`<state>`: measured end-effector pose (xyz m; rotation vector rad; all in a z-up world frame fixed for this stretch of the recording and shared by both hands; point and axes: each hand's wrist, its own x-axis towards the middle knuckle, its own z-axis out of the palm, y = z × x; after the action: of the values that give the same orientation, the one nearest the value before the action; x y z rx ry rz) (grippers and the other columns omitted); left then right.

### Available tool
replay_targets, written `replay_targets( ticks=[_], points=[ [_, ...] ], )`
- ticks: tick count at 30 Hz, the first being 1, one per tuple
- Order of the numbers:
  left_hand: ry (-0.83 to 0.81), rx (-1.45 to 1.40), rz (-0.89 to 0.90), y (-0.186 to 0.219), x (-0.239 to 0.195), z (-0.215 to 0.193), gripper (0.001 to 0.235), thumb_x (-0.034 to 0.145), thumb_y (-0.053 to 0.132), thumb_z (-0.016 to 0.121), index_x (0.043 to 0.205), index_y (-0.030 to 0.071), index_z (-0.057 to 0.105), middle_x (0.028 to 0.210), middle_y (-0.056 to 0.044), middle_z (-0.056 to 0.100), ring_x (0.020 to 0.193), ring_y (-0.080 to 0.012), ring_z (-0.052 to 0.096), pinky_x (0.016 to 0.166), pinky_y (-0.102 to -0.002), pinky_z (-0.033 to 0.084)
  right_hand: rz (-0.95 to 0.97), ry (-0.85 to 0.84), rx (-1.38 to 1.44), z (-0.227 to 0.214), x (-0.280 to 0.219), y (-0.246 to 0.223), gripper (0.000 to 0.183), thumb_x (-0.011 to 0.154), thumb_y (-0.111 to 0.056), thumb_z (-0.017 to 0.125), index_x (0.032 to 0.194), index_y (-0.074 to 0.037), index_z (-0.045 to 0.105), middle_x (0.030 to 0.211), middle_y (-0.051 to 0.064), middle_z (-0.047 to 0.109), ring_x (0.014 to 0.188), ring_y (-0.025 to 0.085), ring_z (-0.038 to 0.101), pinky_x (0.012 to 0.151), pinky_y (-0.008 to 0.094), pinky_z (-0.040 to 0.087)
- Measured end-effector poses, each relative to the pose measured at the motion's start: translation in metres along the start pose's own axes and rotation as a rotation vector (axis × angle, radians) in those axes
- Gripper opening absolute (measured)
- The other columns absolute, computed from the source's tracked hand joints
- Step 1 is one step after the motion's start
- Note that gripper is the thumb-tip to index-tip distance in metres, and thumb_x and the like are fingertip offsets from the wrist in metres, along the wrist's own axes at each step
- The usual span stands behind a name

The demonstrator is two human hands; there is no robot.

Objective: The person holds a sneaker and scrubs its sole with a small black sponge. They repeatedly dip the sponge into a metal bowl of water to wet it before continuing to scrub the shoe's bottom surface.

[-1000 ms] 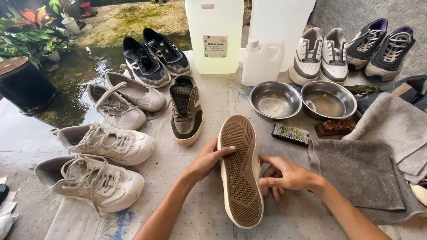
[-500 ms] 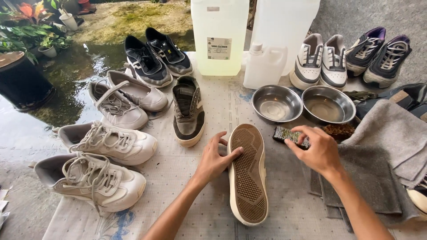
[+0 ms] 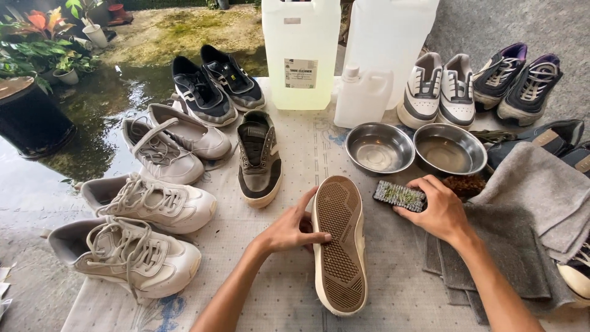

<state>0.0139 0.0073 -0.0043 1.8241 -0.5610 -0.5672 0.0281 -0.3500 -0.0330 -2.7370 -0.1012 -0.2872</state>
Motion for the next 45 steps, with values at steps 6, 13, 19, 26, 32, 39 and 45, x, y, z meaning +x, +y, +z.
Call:
replay_targets(
  ticks=[6,13,19,26,32,39,45],
  points=[
    [-0.028,0.098,0.034,0.023,-0.008,0.005,0.138,0.065,0.06,0.083,0.166,0.007,0.004,0.122,-0.031,0.069,0.102,-0.0448,0.071,0.09,-0.057,0.055,-0.161,0.1,0.451,-0.009,0.001,-0.005,0.053,0.065,-0.019,0.091,0.114,-0.02,0.07,0.115,0.0,0.069,0.117,0.025,0.065,0.102,0.042,0.049],
    [-0.052,0.016,0.014,-0.001,0.002,0.0,0.14,0.067,0.049,0.09,0.166,0.01,0.0,0.12,-0.031,0.069,0.097,-0.0408,0.071,0.09,-0.053,0.056,-0.012,0.149,0.977,0.011,0.006,0.024,0.066,0.056,0.005,0.089,0.118,-0.001,0.064,0.113,0.012,0.069,0.105,0.021,0.065,0.095,0.042,0.053],
    [-0.064,-0.028,0.025,-0.005,0.002,0.0,0.142,0.066,0.044,0.092,0.167,0.012,-0.002,0.117,-0.027,0.071,0.096,-0.0367,0.07,0.09,-0.048,0.057,-0.034,0.182,1.479,0.029,0.009,0.036,0.056,0.071,0.012,0.073,0.123,0.0,0.058,0.121,0.018,0.063,0.104,0.031,0.066,0.081,0.045,0.06],
    [-0.055,-0.059,0.025,-0.016,0.006,-0.003,0.145,0.063,0.039,0.095,0.168,0.017,-0.002,0.113,-0.023,0.072,0.093,-0.0333,0.07,0.089,-0.045,0.058,-0.022,0.036,1.816,0.027,0.007,0.02,0.045,0.074,0.007,0.069,0.118,-0.004,0.062,0.113,0.012,0.069,0.104,0.033,0.07,0.09,0.052,0.061],
    [-0.058,-0.079,0.033,-0.011,0.008,-0.003,0.143,0.063,0.037,0.096,0.168,0.018,0.001,0.11,-0.023,0.072,0.091,-0.0332,0.07,0.087,-0.045,0.059,-0.079,-0.041,1.911,0.017,0.006,0.009,0.045,0.074,-0.001,0.074,0.116,-0.012,0.064,0.109,0.004,0.07,0.106,0.029,0.07,0.093,0.053,0.06],
    [-0.067,-0.109,0.033,-0.016,0.008,-0.005,0.145,0.061,0.035,0.097,0.168,0.018,0.001,0.107,-0.022,0.073,0.087,-0.0305,0.07,0.084,-0.042,0.06,-0.034,0.013,1.816,0.068,0.02,0.079,0.041,0.08,-0.005,0.072,0.119,-0.014,0.062,0.114,0.006,0.073,0.105,0.027,0.071,0.098,0.056,0.057],
    [-0.078,-0.08,0.041,-0.012,0.008,-0.005,0.144,0.063,0.036,0.097,0.168,0.017,0.0,0.105,-0.023,0.073,0.087,-0.0332,0.071,0.08,-0.044,0.061,0.025,0.153,1.47,-0.03,0.005,-0.027,0.049,0.1,-0.048,0.048,0.129,-0.009,0.057,0.149,0.015,0.054,0.112,0.02,0.064,0.089,0.036,0.059]
  ],
)
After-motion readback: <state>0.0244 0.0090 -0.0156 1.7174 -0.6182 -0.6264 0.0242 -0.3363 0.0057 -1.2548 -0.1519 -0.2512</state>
